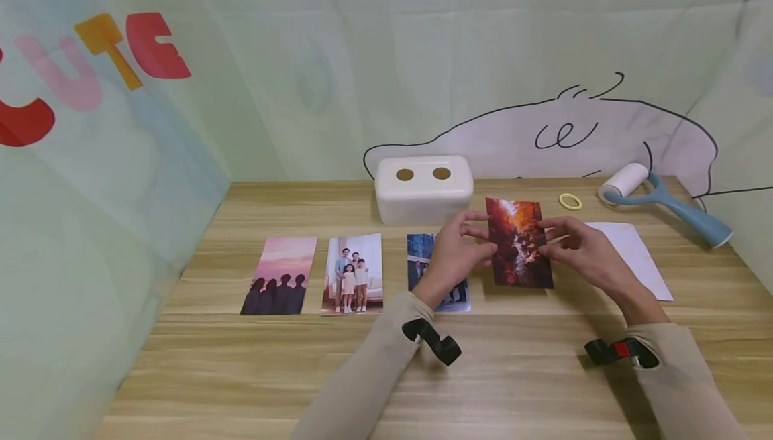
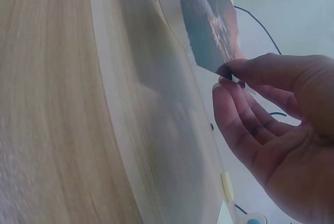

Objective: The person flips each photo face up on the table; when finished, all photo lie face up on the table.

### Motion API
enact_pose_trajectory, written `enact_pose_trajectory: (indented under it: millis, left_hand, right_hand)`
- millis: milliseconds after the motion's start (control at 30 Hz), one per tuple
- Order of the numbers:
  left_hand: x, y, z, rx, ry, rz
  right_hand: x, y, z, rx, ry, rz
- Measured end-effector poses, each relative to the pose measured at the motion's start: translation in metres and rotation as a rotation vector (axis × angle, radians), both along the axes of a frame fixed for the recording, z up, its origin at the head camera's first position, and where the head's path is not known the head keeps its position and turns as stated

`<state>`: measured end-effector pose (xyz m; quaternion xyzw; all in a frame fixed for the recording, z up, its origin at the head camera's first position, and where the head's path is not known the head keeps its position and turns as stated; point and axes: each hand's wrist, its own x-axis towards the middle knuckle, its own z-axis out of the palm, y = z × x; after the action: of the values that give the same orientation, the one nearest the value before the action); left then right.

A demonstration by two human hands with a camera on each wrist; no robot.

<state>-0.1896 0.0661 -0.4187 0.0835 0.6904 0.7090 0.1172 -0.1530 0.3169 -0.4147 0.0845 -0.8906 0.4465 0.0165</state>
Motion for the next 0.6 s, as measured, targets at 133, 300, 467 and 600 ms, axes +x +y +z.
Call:
enact_pose_trajectory:
  millis: [133, 300, 467, 600]
  left_hand:
    - [0.002, 0.0, -0.002, -0.072, 0.033, -0.008]
    - [0.004, -0.001, -0.004, -0.147, 0.052, -0.032]
    - [0.003, 0.0, -0.007, -0.205, 0.053, -0.046]
    - [0.002, 0.001, -0.011, -0.239, 0.075, -0.066]
  right_hand:
    - [-0.001, 0.0, -0.001, 0.027, -0.005, 0.002]
    - [-0.002, 0.001, -0.003, 0.065, 0.011, 0.016]
    - [-0.003, 0.0, -0.004, 0.08, -0.02, 0.017]
    - [-0.003, 0.0, -0.003, 0.096, -0.05, 0.02]
